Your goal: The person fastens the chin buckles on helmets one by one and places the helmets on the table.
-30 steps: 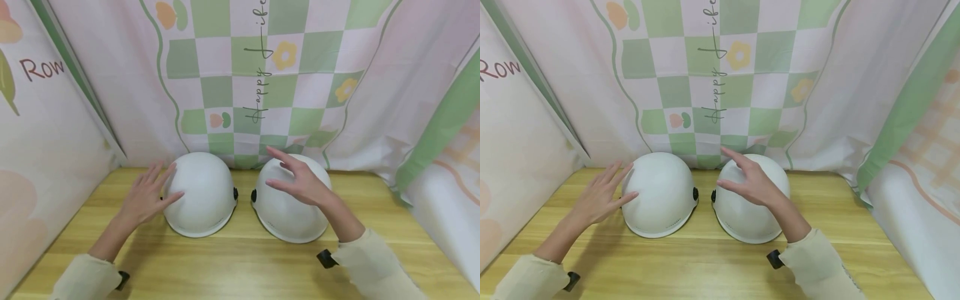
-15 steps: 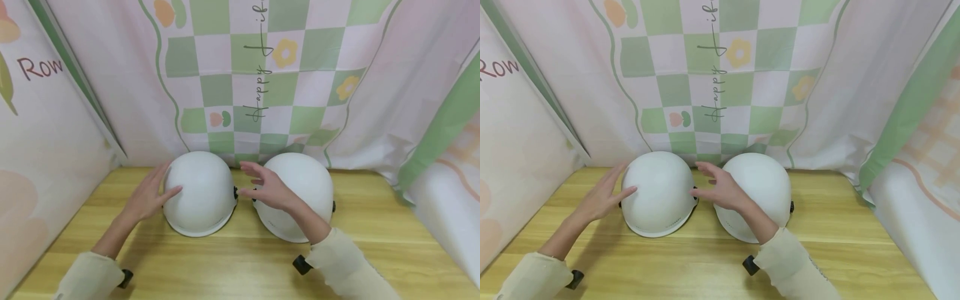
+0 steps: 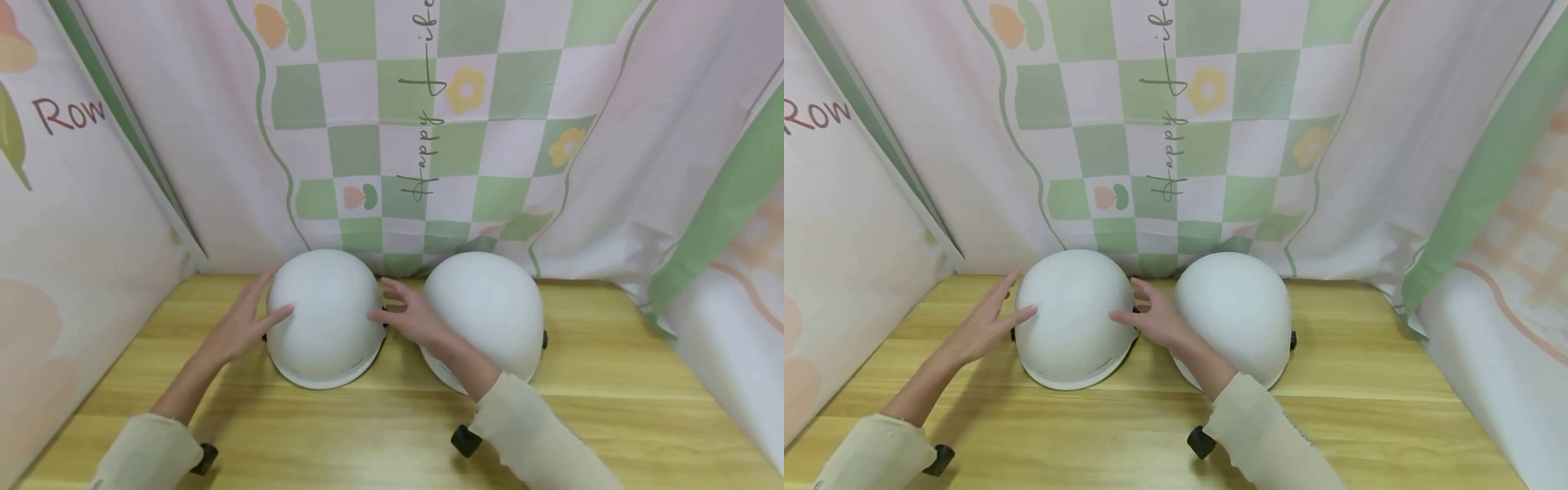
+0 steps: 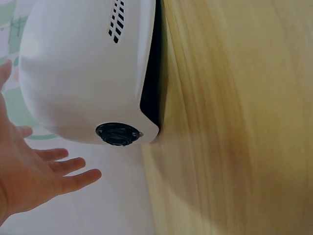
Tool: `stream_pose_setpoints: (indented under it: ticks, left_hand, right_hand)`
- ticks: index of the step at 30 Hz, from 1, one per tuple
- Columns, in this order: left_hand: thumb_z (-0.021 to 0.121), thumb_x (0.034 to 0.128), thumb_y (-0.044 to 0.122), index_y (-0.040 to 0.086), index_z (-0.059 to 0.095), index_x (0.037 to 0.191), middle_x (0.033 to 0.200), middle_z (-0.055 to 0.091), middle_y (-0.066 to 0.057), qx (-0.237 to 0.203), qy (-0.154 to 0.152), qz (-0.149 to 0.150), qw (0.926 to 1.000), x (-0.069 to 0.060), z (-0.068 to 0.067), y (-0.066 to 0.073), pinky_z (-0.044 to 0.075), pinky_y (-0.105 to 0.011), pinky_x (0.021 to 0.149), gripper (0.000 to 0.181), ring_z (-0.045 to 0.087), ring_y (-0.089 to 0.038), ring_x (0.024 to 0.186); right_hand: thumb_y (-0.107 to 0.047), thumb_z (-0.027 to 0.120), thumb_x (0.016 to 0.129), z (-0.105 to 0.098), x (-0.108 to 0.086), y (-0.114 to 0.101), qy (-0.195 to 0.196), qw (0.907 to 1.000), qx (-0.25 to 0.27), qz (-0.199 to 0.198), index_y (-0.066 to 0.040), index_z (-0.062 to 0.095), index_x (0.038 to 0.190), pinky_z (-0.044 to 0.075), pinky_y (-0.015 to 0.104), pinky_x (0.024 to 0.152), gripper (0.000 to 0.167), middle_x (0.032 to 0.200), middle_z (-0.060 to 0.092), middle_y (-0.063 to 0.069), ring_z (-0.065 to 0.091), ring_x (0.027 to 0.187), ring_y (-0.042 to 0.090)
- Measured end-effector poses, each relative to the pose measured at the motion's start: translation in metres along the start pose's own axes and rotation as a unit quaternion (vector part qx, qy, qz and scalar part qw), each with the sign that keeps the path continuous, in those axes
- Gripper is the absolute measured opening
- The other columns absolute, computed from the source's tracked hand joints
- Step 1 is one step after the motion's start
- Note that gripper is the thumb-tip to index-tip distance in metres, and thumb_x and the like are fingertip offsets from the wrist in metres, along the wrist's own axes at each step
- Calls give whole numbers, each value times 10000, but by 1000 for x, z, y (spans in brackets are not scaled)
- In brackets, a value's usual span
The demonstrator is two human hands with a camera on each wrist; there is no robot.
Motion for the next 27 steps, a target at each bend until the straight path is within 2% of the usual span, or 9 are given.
stream_pose_setpoints:
  ticks: [4, 7, 11, 14, 16, 20, 23, 27]
  left_hand:
    - [603, 1023, 462, 66, 111, 1667, 1673, 173, -300, -333, -78, -150, 9993, 1, 2, -4, 301, -767, 1097, 901, 280, -572, 1460]
    - [602, 1026, 451, 81, 92, 1671, 1664, 188, -307, -617, -176, -240, 9977, 1, 6, -8, 408, -745, 1028, 902, 323, -602, 1419]
    - [617, 1026, 435, 129, 104, 1676, 1656, 222, -293, -910, -280, -343, 9949, 1, 10, -11, 518, -670, 949, 883, 363, -599, 1399]
    - [630, 1022, 431, 155, 112, 1678, 1652, 231, -287, -999, -298, -421, 9937, 1, 12, -13, 543, -638, 932, 880, 391, -591, 1388]
    - [635, 1020, 432, 160, 114, 1678, 1649, 237, -287, -994, -296, -423, 9937, 1, 12, -13, 541, -637, 938, 882, 402, -587, 1383]
    - [633, 1022, 442, 155, 115, 1678, 1655, 242, -274, -856, -261, -345, 9954, 1, 12, -14, 544, -637, 933, 883, 422, -581, 1371]
    - [622, 1027, 457, 147, 120, 1677, 1666, 232, -269, -675, -218, -286, 9971, 1, 12, -15, 545, -639, 929, 878, 440, -576, 1363]
    - [613, 1028, 482, 147, 128, 1676, 1670, 224, -272, -523, -201, -280, 9980, 0, 14, -18, 534, -647, 942, 876, 458, -566, 1357]
  right_hand:
    - [-288, 776, 939, 6, 4, 6, 233, 9995, 88, 211, -102, 333, 1624, 388, 566, 1156, 836, 1602, 371, 266, 394, 1451, 471]
    - [-314, 802, 915, 9, 8, 12, 326, 9985, 208, 383, -141, 336, 1627, 379, 567, 1160, 868, 1616, 357, 246, 378, 1467, 443]
    - [-339, 832, 888, 13, 14, 19, 313, 9976, 357, 510, -182, 306, 1640, 358, 582, 1169, 931, 1638, 309, 239, 341, 1485, 438]
    - [-343, 850, 870, 16, 16, 23, 274, 9969, 464, 579, -200, 289, 1647, 327, 596, 1182, 969, 1653, 268, 244, 292, 1506, 443]
    - [-351, 857, 862, 18, 17, 26, 252, 9961, 530, 665, -202, 271, 1652, 310, 603, 1189, 995, 1659, 248, 252, 268, 1517, 442]
    - [-364, 850, 861, 20, 18, 29, 224, 9947, 612, 800, -177, 238, 1658, 316, 606, 1183, 1022, 1614, 328, 267, 340, 1482, 438]
    - [-377, 842, 864, 21, 19, 30, 175, 9948, 600, 798, -174, 244, 1657, 306, 611, 1186, 1013, 1588, 382, 251, 380, 1461, 429]
    - [-389, 839, 865, 21, 21, 30, 135, 9950, 606, 780, -199, 273, 1649, 275, 622, 1198, 985, 1612, 364, 228, 350, 1483, 427]
Point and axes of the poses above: each hand's wrist, its own x-axis towards the middle knuckle, its own z-axis out of the palm, y = z × x, the point moved 5 cm from there along x, towards the middle knuckle
